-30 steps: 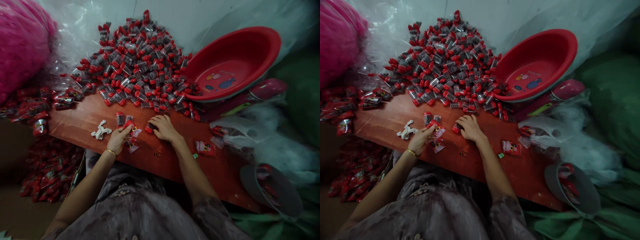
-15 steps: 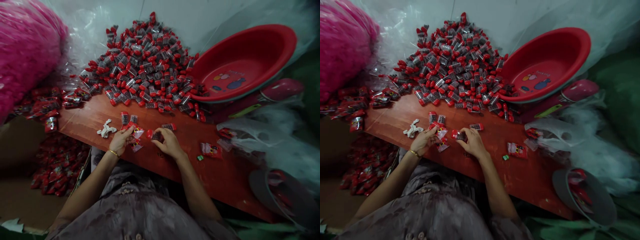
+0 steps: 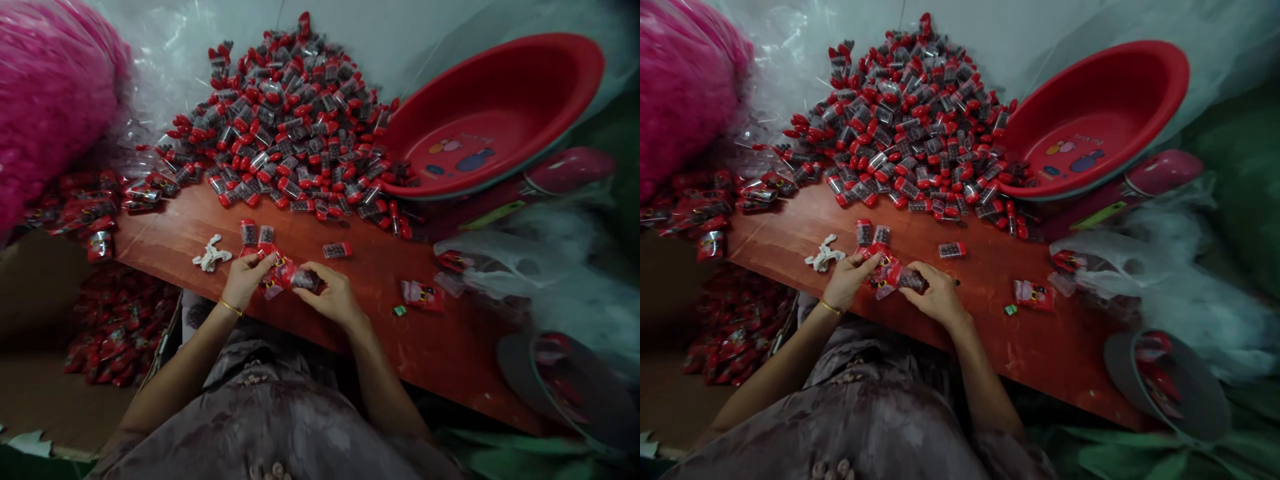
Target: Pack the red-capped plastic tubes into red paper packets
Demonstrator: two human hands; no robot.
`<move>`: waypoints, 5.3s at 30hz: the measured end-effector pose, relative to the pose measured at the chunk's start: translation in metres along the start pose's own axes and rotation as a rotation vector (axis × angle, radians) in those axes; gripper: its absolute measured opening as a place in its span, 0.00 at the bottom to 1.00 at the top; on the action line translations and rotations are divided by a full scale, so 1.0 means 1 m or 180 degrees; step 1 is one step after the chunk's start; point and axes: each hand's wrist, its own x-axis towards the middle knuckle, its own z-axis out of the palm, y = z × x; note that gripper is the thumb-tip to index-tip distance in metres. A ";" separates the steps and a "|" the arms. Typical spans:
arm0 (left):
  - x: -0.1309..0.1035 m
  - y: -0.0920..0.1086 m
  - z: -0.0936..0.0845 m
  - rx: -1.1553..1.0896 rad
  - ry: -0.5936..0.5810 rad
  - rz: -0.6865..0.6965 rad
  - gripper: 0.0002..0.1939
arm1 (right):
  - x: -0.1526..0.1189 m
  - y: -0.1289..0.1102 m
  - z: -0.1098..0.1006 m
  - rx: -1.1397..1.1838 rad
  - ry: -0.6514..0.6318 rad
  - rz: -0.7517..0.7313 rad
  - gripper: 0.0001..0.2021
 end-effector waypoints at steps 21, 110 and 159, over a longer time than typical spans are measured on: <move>-0.012 -0.028 0.036 -0.0988 0.0422 -0.0383 0.21 | 0.000 -0.020 0.034 -0.0136 0.1004 0.0787 0.11; -0.012 -0.004 0.038 -0.0200 -0.0916 -0.0074 0.21 | -0.009 -0.036 0.037 0.2360 0.1095 0.1523 0.13; -0.011 -0.001 -0.034 0.0731 0.0095 0.0762 0.17 | 0.026 -0.018 0.063 -0.0925 0.0654 0.0100 0.10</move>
